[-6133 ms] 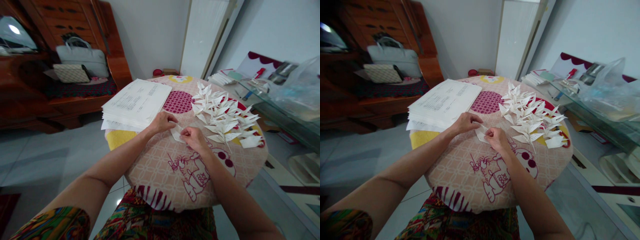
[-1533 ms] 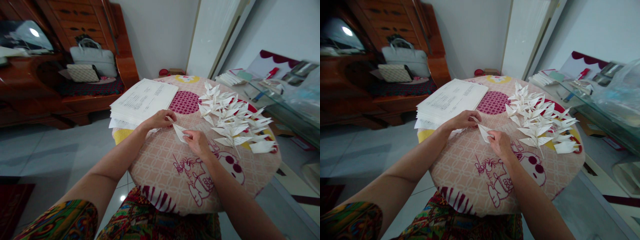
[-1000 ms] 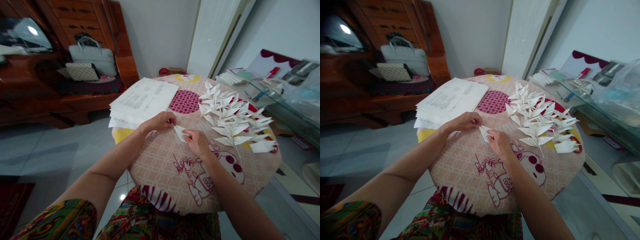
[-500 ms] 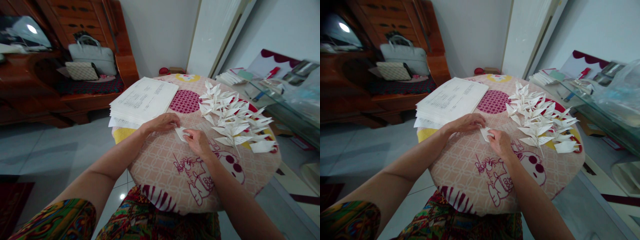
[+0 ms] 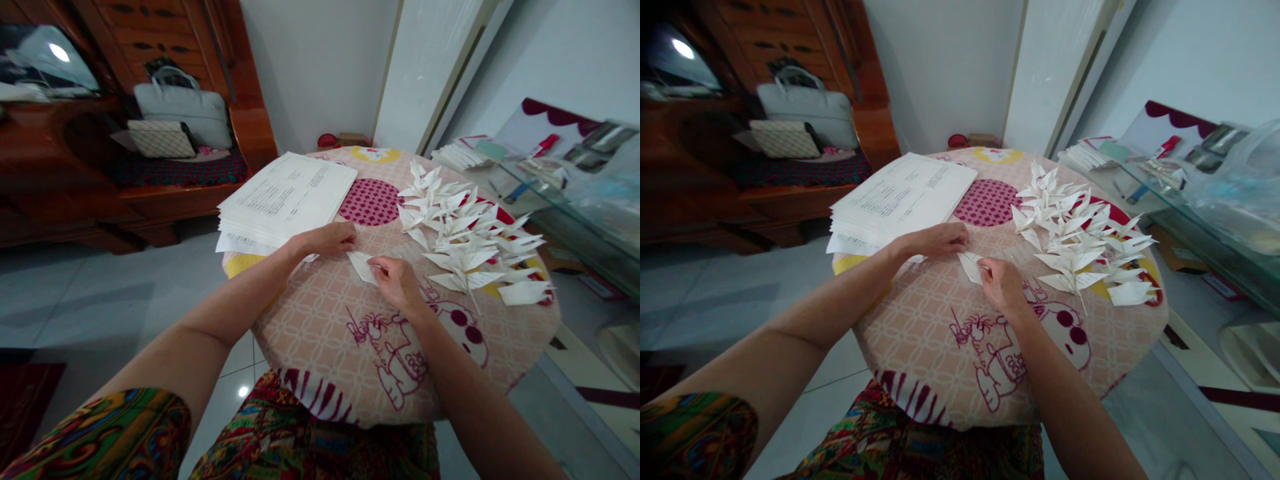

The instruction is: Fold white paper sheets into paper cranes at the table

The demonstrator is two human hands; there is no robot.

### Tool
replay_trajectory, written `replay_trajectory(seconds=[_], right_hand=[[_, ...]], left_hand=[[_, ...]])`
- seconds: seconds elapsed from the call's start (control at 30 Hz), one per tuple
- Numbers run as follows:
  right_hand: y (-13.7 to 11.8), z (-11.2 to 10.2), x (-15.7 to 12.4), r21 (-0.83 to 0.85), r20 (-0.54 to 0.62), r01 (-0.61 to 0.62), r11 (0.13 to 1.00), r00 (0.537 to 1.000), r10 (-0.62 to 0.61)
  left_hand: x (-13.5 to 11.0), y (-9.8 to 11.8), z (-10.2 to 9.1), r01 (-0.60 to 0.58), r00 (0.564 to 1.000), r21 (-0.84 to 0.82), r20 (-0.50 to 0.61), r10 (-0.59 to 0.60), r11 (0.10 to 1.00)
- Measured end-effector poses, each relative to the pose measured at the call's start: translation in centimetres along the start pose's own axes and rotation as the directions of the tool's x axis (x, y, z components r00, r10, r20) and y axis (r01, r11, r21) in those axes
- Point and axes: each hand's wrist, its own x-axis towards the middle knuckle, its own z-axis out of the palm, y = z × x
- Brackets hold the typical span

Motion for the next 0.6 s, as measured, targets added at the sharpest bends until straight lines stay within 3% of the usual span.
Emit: replay_trajectory(seconds=[0.2,0.6], right_hand=[[-0.4,-0.1,-0.1,-0.038,0.003,-0.022,0.999,1.000,0.022],[-1.0,-0.5,-0.3,-0.109,0.071,-0.049,0.993,0.996,0.057]], left_hand=[[0.5,-1.3,-1.5,-0.149,0.982,-0.084,0.104,0.157,0.985],[0.1,-0.1,-0.7,-0.057,0.998,0.090,0.032,0.055,0.994]])
